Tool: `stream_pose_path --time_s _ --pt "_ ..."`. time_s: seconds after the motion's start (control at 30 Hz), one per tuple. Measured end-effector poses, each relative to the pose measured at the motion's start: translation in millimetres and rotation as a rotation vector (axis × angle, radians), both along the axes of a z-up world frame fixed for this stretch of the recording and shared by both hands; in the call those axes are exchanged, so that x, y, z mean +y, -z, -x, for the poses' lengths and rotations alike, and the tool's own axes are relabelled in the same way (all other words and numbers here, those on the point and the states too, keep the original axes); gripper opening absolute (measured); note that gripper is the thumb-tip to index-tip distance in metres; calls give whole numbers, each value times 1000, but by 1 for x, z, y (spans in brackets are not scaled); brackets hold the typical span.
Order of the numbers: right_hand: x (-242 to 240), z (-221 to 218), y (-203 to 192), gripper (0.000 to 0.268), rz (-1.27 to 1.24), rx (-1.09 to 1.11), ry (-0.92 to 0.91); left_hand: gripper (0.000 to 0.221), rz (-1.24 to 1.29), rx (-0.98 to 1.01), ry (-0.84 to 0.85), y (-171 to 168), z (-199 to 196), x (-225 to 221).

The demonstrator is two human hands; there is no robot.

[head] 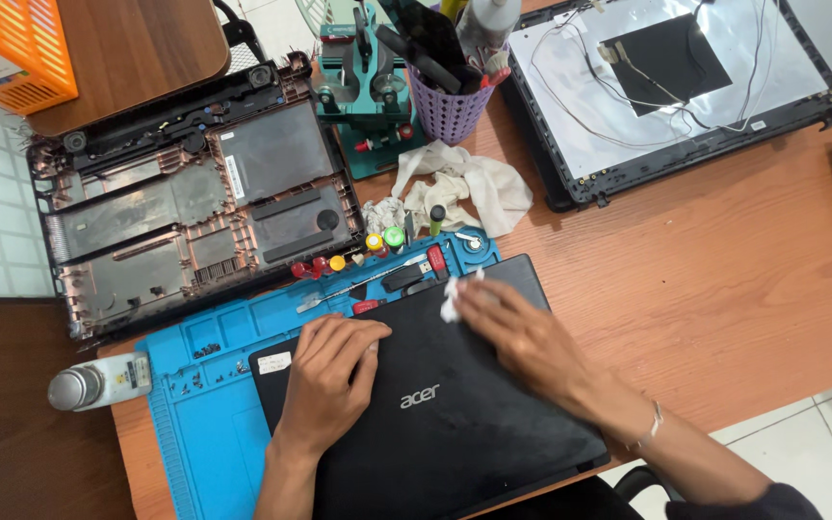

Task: The person wipes the internal components of an open laptop using a cloth, fits a plastic cover back into the laptop's base, and سپس closes the lid and wipes the exterior casing with the cloth.

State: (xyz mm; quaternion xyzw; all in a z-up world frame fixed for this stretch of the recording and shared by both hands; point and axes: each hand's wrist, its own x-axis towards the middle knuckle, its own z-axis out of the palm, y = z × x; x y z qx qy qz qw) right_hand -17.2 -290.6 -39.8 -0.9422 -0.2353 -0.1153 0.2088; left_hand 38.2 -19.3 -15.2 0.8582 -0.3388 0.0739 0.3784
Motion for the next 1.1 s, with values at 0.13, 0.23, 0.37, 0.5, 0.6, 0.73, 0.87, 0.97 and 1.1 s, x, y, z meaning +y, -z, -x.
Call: stream_pose_path --time_s 0.13,0.23,0.37,0.5,0.6,0.73,0.87,0.97,1.1 --pt "15 22 -2 60 -6 46 -90 17 -6 -6 15 0 0 1" --pt "11 4 -2 66 22 46 -92 17 -12 -15 10 1 -1 1" --pt "2 -5 -2 70 48 32 6 17 -8 -10 8 1 0 0" --pt "-13 11 -3 63 53 19 113 16 -6 1 10 2 1 1" --pt "-12 17 -6 68 46 90 116 17 -1 -9 17 1 0 1" --pt "8 -7 -6 66 28 35 -5 18 0 -22 27 1 1 2" --pt "16 -19 -8 64 -73 130 -78 18 -4 -15 22 1 1 2" --pt "5 -14 -6 62 -9 54 -6 19 -2 -6 23 3 0 3" --pt "-13 1 -11 61 -39 77 125 19 -4 2 23 5 0 3"
